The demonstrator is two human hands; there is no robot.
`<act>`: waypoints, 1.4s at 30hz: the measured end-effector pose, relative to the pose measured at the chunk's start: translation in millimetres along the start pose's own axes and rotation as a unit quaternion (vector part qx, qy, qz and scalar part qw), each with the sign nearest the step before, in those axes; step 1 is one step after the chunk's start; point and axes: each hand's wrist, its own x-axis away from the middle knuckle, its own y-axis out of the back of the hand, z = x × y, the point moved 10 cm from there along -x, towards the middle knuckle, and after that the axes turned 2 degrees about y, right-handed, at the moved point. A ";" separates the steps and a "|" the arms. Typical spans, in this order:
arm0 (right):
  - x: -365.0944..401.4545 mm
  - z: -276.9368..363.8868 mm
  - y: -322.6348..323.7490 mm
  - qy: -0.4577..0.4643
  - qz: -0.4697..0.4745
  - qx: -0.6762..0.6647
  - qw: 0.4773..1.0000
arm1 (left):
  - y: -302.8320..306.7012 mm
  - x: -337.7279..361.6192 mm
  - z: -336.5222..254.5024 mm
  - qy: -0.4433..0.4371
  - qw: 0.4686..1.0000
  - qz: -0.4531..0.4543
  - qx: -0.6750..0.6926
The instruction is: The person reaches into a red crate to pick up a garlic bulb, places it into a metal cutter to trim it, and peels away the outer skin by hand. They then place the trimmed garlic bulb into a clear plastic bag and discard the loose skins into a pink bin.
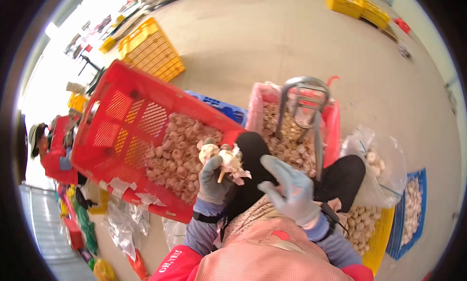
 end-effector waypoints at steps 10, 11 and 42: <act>68.0 -113.0 12.2 -0.367 -0.087 -0.300 0.876 | -35.4 -6.6 133.2 0.214 0.976 -0.034 0.008; 72.1 -113.3 18.4 -0.402 -0.074 -0.305 0.860 | -20.5 -7.1 138.5 0.231 0.971 -0.060 0.024; 67.3 -126.7 47.9 -0.439 -0.050 -0.335 0.833 | -63.3 -90.1 124.0 0.134 0.899 0.025 -0.416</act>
